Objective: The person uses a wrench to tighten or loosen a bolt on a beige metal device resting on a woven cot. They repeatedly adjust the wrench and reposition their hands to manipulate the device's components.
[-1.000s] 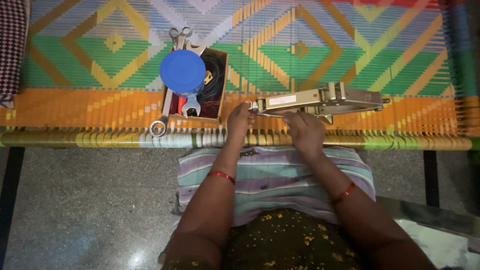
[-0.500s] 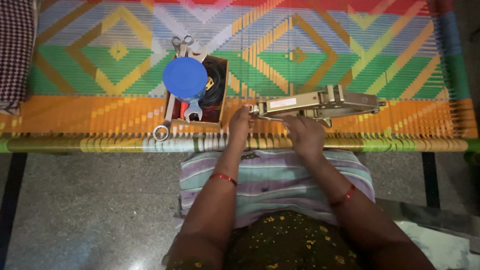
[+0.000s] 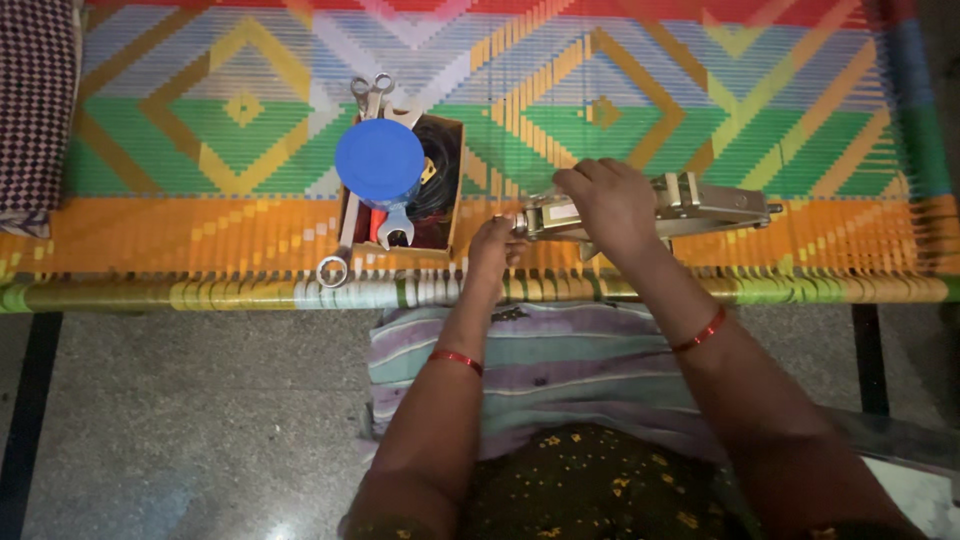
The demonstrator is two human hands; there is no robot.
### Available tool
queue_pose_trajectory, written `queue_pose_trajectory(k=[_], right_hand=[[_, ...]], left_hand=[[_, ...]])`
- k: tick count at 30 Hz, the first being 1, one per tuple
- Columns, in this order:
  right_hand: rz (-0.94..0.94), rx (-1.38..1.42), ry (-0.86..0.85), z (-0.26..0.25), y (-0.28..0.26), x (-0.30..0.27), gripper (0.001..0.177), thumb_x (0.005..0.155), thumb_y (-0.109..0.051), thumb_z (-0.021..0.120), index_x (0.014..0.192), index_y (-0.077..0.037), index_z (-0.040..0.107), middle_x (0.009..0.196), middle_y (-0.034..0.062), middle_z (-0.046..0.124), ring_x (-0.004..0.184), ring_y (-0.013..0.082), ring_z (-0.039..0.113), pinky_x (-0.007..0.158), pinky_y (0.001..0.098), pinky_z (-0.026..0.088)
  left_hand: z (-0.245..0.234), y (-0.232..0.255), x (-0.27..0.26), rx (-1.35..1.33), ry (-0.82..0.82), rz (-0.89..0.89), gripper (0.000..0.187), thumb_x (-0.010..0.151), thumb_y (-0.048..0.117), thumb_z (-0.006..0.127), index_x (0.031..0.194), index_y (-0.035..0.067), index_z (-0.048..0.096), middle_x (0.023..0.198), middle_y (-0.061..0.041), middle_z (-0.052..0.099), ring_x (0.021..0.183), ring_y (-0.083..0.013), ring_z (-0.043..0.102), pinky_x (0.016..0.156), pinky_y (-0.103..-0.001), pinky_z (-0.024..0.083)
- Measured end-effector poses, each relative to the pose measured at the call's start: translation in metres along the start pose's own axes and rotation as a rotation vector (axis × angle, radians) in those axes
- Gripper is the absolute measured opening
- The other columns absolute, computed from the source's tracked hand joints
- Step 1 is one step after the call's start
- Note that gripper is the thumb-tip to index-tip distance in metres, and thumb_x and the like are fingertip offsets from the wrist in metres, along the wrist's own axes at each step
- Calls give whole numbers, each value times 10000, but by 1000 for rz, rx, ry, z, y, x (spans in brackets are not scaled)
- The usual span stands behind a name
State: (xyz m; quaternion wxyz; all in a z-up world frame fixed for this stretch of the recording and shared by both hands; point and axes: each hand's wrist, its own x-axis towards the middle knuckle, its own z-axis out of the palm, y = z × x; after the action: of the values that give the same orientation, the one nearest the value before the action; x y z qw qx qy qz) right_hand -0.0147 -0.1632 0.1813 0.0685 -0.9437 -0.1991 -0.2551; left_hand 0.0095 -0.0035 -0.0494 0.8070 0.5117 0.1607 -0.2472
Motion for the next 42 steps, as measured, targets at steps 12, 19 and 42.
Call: queue_pose_trajectory(k=[12, 19, 42], right_hand=[[-100, -46, -154, 7, 10, 9, 115, 819, -148, 658, 929, -165, 688, 820, 8, 634, 807, 236, 655, 699, 394, 513], [-86, -77, -187, 12, 13, 5, 85, 821, -164, 673, 906, -161, 676, 811, 13, 645, 797, 244, 656, 683, 403, 505], [55, 78, -124, 31, 39, -26, 45, 904, -148, 660, 917, -156, 702, 815, 42, 676, 808, 294, 645, 748, 446, 501]], left_hand=[[0, 6, -3, -26, -2, -34, 283, 1002, 348, 609, 1080, 80, 652, 891, -38, 703, 719, -106, 662, 603, -255, 516], [-1, 8, -3, -53, -16, -60, 240, 1004, 313, 622, 1066, 83, 652, 869, -32, 692, 708, -101, 650, 588, -237, 483], [2, 8, -5, -45, 9, -20, 277, 988, 347, 612, 1055, 81, 650, 884, -30, 704, 743, -115, 684, 583, -238, 482]])
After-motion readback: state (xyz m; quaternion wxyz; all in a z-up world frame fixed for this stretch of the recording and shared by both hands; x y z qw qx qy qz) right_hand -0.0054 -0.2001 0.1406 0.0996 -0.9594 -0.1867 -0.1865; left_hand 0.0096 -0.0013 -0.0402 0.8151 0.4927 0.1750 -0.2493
